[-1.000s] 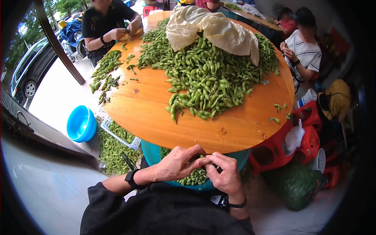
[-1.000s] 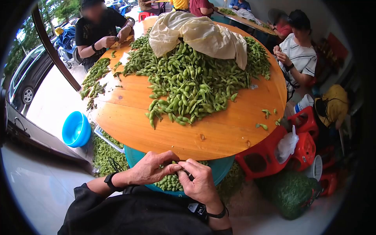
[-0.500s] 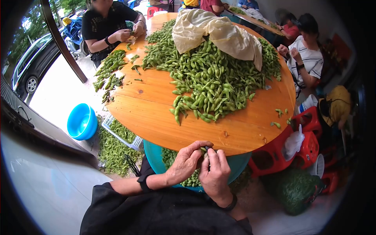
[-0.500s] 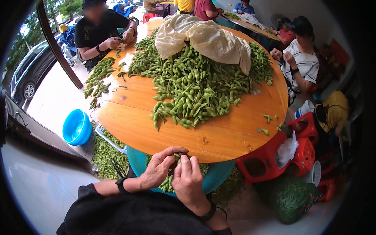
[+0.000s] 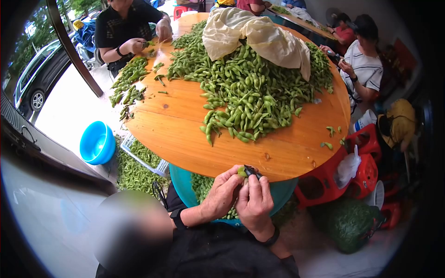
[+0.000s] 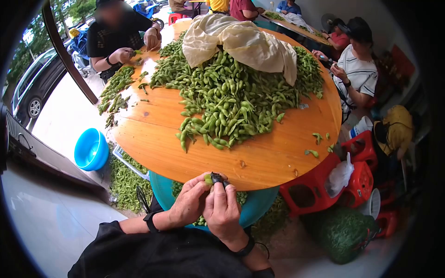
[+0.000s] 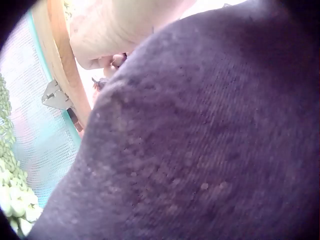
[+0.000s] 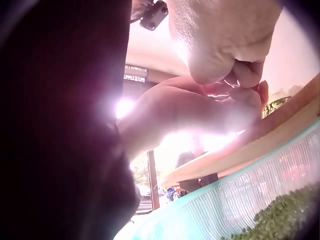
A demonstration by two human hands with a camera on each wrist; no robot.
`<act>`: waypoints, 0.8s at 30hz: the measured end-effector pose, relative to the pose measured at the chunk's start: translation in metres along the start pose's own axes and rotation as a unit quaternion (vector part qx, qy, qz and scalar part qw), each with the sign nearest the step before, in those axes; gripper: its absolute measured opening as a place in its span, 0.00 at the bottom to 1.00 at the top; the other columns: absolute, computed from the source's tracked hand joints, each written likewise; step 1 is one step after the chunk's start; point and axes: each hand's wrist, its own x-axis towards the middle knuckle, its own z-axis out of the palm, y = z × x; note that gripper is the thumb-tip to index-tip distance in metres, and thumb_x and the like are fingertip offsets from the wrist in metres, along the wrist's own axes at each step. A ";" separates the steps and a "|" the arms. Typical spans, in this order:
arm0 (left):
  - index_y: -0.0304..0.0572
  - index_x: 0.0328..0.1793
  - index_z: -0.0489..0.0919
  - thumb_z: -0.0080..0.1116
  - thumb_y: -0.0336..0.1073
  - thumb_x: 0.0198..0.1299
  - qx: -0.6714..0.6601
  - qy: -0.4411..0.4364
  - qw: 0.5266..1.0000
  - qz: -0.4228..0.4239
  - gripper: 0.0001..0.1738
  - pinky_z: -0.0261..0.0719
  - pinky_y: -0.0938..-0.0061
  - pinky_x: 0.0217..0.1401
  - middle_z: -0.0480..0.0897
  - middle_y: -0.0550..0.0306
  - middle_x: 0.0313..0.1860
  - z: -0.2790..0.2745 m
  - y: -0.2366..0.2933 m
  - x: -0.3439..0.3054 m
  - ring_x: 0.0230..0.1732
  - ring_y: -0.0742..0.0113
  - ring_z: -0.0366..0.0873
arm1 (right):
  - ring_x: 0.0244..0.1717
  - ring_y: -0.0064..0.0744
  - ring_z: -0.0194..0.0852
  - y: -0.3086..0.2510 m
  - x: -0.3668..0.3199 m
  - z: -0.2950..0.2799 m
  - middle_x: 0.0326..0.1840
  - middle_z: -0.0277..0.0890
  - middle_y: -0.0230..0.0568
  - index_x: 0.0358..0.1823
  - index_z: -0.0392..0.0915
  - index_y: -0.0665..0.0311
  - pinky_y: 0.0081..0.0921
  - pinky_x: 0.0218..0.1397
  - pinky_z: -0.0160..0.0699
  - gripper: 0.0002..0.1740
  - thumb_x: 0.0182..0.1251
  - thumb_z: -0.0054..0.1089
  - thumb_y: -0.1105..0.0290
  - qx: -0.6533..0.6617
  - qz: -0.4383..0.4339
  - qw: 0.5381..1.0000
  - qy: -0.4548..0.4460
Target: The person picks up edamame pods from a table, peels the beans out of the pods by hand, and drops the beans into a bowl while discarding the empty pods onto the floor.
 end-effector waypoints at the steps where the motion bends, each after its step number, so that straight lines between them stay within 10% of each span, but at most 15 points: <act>1: 0.34 0.50 0.75 0.56 0.28 0.66 -0.153 -0.008 0.988 -0.029 0.09 0.77 0.74 0.41 0.80 0.52 0.46 0.003 0.000 -0.001 0.42 0.64 0.78 | 0.34 0.52 0.80 0.003 0.001 -0.002 0.37 0.75 0.54 0.46 0.77 0.75 0.39 0.33 0.80 0.10 0.62 0.59 0.81 0.029 0.012 1.000 0.001; 3: 0.36 0.53 0.76 0.53 0.32 0.72 -0.302 -0.016 0.951 -0.061 0.09 0.74 0.79 0.37 0.79 0.60 0.42 0.004 -0.001 -0.003 0.37 0.72 0.75 | 0.32 0.49 0.80 0.008 0.003 -0.010 0.35 0.75 0.52 0.46 0.78 0.75 0.36 0.32 0.79 0.11 0.62 0.59 0.80 0.056 0.027 0.998 0.001; 7: 0.40 0.53 0.76 0.44 0.40 0.79 -0.104 -0.120 0.979 -0.127 0.13 0.60 0.84 0.26 0.69 0.69 0.28 -0.018 0.000 0.000 0.25 0.81 0.62 | 0.26 0.39 0.79 0.022 0.001 -0.024 0.29 0.75 0.46 0.43 0.79 0.76 0.27 0.28 0.76 0.07 0.65 0.58 0.80 0.221 0.169 0.957 -0.085; 10: 0.38 0.50 0.76 0.43 0.42 0.79 -0.083 -0.170 0.965 -0.180 0.15 0.59 0.83 0.23 0.76 0.66 0.31 -0.029 0.014 0.003 0.25 0.81 0.63 | 0.22 0.13 0.66 0.027 -0.001 -0.033 0.28 0.72 0.30 0.49 0.77 0.77 0.17 0.23 0.65 0.10 0.72 0.56 0.76 0.463 0.365 0.791 -0.160; 13: 0.37 0.50 0.77 0.46 0.43 0.78 -0.076 -0.200 0.951 -0.221 0.16 0.58 0.83 0.23 0.76 0.63 0.29 -0.037 0.017 0.004 0.24 0.80 0.62 | 0.21 0.13 0.63 0.036 -0.004 -0.033 0.25 0.70 0.30 0.51 0.76 0.78 0.16 0.22 0.61 0.11 0.73 0.55 0.76 0.546 0.426 0.699 -0.179; 21: 0.40 0.51 0.75 0.52 0.39 0.75 -0.188 -0.146 0.950 -0.203 0.10 0.62 0.84 0.26 0.82 0.59 0.41 -0.032 0.004 -0.006 0.25 0.80 0.65 | 0.23 0.20 0.70 0.030 -0.008 -0.031 0.28 0.74 0.35 0.48 0.78 0.78 0.20 0.24 0.67 0.10 0.69 0.57 0.78 0.431 0.327 0.824 -0.170; 24: 0.41 0.48 0.74 0.52 0.37 0.74 -0.231 -0.118 0.946 -0.194 0.07 0.63 0.82 0.27 0.80 0.61 0.39 -0.025 -0.002 -0.011 0.27 0.79 0.66 | 0.31 0.42 0.80 0.025 -0.006 -0.031 0.34 0.76 0.49 0.44 0.80 0.75 0.29 0.31 0.77 0.10 0.61 0.61 0.81 0.289 0.220 0.917 -0.164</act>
